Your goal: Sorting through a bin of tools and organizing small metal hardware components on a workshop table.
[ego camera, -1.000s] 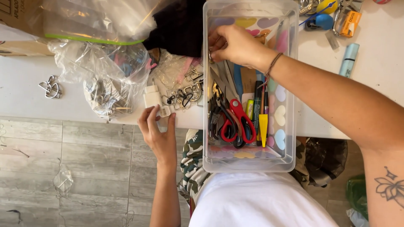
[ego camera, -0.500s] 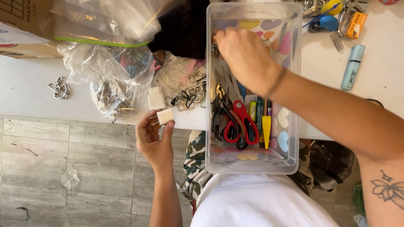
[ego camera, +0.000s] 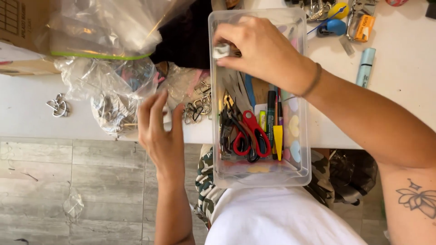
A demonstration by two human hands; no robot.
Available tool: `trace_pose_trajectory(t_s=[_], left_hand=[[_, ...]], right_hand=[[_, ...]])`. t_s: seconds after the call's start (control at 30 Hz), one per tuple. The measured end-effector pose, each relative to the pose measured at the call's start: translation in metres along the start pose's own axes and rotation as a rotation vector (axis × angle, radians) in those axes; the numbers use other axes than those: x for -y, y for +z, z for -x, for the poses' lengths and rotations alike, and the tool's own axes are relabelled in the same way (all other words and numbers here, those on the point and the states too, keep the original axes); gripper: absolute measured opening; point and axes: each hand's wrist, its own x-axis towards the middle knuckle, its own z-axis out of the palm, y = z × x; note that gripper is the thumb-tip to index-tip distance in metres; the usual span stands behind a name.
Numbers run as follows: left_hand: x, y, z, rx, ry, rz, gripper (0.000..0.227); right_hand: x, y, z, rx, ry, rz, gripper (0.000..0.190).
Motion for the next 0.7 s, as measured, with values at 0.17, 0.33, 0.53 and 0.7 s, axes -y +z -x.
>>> trace_pose_trajectory(t_s=[0.17, 0.33, 0.53, 0.7], left_hand=[[0.047, 0.010, 0.049, 0.076, -0.128, -0.330, 0.032], [0.074, 0.020, 0.066, 0.185, -0.190, -0.483, 0.050], [0.082, 0.021, 0.061, 0.090, -0.231, -0.347, 0.043], [0.070, 0.011, 0.064, -0.016, -0.323, -0.165, 0.057]], right_hand=[[-0.045, 0.057, 0.004, 0.168, 0.136, 0.057, 0.027], [-0.025, 0.058, -0.008, 0.310, 0.275, -0.074, 0.035], [-0.022, 0.087, 0.004, 0.196, 0.285, -0.170, 0.022], [-0.056, 0.131, 0.007, 0.094, 0.195, -0.084, 0.046]])
